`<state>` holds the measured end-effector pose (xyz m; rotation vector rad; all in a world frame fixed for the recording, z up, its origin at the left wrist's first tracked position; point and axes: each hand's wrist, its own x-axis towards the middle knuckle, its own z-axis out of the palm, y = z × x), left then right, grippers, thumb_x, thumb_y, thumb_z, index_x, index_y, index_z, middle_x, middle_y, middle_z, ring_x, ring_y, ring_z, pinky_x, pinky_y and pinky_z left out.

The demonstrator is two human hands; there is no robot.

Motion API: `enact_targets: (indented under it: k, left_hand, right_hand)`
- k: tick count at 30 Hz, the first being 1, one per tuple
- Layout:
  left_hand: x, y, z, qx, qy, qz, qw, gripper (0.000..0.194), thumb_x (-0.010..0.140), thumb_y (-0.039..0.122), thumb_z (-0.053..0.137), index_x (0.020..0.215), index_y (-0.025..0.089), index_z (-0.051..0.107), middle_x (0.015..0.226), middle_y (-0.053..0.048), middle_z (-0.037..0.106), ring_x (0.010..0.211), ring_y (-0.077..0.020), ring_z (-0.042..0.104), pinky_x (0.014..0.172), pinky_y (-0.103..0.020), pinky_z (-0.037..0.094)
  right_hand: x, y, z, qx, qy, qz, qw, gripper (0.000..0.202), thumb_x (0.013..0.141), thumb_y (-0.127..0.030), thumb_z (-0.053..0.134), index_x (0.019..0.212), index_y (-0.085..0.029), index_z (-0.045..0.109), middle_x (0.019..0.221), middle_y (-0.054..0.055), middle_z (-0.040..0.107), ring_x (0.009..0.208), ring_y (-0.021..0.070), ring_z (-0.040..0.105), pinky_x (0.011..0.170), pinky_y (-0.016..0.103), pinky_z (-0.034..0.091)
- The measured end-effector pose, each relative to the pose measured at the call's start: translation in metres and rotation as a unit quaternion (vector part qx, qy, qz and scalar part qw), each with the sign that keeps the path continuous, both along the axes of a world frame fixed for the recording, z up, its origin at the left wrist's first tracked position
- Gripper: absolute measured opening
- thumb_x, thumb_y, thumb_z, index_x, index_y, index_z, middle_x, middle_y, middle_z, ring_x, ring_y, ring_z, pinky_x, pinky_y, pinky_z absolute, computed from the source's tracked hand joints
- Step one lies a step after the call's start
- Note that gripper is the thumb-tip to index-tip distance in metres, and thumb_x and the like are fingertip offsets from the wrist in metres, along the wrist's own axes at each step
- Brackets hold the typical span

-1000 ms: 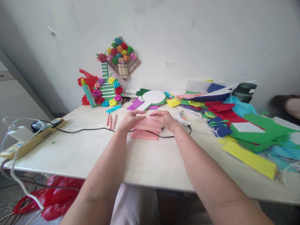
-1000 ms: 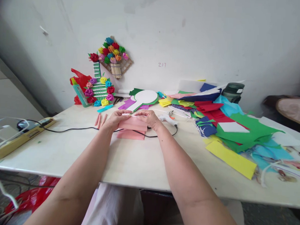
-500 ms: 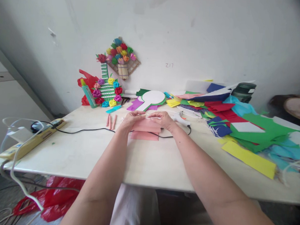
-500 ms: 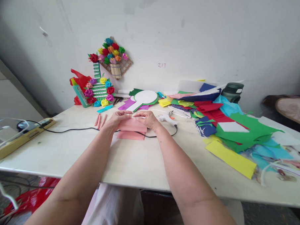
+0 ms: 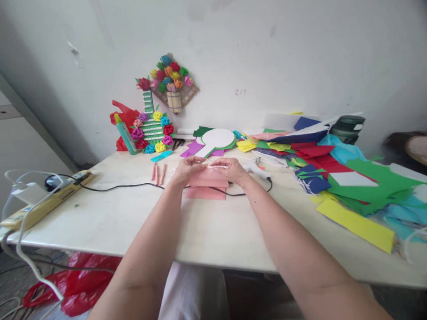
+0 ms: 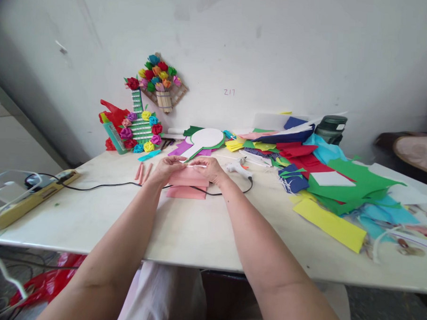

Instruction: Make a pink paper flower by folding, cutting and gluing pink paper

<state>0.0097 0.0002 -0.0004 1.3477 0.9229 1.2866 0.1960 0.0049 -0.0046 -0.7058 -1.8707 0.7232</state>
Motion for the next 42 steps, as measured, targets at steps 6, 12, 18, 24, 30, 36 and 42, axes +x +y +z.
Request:
enact_targets:
  k: [6, 12, 18, 24, 30, 36, 42]
  left_hand:
    - [0.002, -0.001, 0.001, 0.057, 0.039, 0.022, 0.997, 0.039, 0.049, 0.03, 0.079, 0.083, 0.015, 0.068, 0.063, 0.0, 0.062, 0.057, -0.0107, 0.056, 0.056, -0.022, 0.041]
    - [0.007, -0.001, 0.002, 0.104, 0.088, 0.059, 0.989, 0.036, 0.052, 0.035, 0.077, 0.081, 0.015, 0.067, 0.074, -0.002, 0.064, 0.062, -0.0121, 0.057, 0.06, -0.024, 0.043]
    - [0.01, -0.006, 0.006, 0.106, 0.131, 0.074, 0.983, 0.037, 0.054, 0.037, 0.075, 0.083, 0.015, 0.067, 0.073, -0.002, 0.064, 0.063, -0.0133, 0.058, 0.062, -0.025, 0.044]
    - [0.011, -0.007, 0.008, 0.115, 0.138, 0.084, 0.98, 0.033, 0.054, 0.036, 0.075, 0.079, 0.016, 0.068, 0.071, -0.002, 0.064, 0.064, -0.0134, 0.057, 0.063, -0.025, 0.043]
    - [0.008, -0.008, 0.011, 0.116, 0.099, 0.082, 0.985, 0.037, 0.052, 0.038, 0.076, 0.08, 0.015, 0.068, 0.072, -0.003, 0.065, 0.065, -0.014, 0.058, 0.065, -0.026, 0.044]
    - [0.007, -0.009, 0.013, 0.111, 0.08, 0.083, 0.987, 0.04, 0.052, 0.039, 0.076, 0.081, 0.014, 0.068, 0.074, -0.004, 0.065, 0.066, -0.0139, 0.059, 0.067, -0.026, 0.045]
    - [0.006, -0.008, 0.012, 0.107, 0.086, 0.081, 0.987, 0.041, 0.051, 0.039, 0.077, 0.082, 0.014, 0.068, 0.073, -0.004, 0.064, 0.066, -0.0145, 0.058, 0.064, -0.026, 0.045]
  right_hand:
    - [0.001, -0.002, 0.004, -0.076, 0.029, -0.04, 0.996, 0.03, 0.074, -0.039, 0.053, 0.083, -0.014, 0.067, 0.077, 0.004, 0.065, 0.073, 0.0154, 0.056, 0.066, 0.026, 0.041]
    - [-0.001, -0.005, 0.008, -0.126, -0.004, -0.083, 0.989, 0.038, 0.074, -0.048, 0.048, 0.055, -0.015, 0.052, 0.052, -0.003, 0.042, 0.054, 0.0104, 0.039, 0.052, 0.024, 0.027]
    - [0.002, -0.007, 0.008, -0.19, -0.006, -0.058, 0.98, 0.038, 0.07, -0.046, 0.053, 0.051, -0.019, 0.034, 0.048, -0.007, 0.025, 0.047, 0.007, 0.022, 0.047, 0.025, 0.014]
    - [0.004, -0.009, 0.011, -0.176, -0.022, -0.051, 0.983, 0.041, 0.066, -0.044, 0.059, 0.049, -0.019, 0.032, 0.049, -0.007, 0.023, 0.047, 0.0065, 0.019, 0.047, 0.025, 0.012]
    - [0.014, -0.006, 0.01, -0.199, 0.035, -0.052, 0.978, 0.047, 0.071, -0.06, 0.05, 0.052, -0.02, 0.033, 0.046, -0.006, 0.03, 0.046, 0.0081, 0.025, 0.045, 0.024, 0.019]
    - [0.015, -0.009, 0.011, -0.226, 0.044, -0.02, 0.973, 0.044, 0.07, -0.054, 0.055, 0.051, -0.02, 0.035, 0.045, -0.006, 0.033, 0.043, 0.0076, 0.029, 0.044, 0.024, 0.023]
    - [0.014, -0.008, 0.011, -0.19, 0.01, -0.044, 0.981, 0.041, 0.07, -0.048, 0.056, 0.05, -0.019, 0.034, 0.045, -0.007, 0.029, 0.043, 0.0074, 0.03, 0.045, 0.023, 0.024]
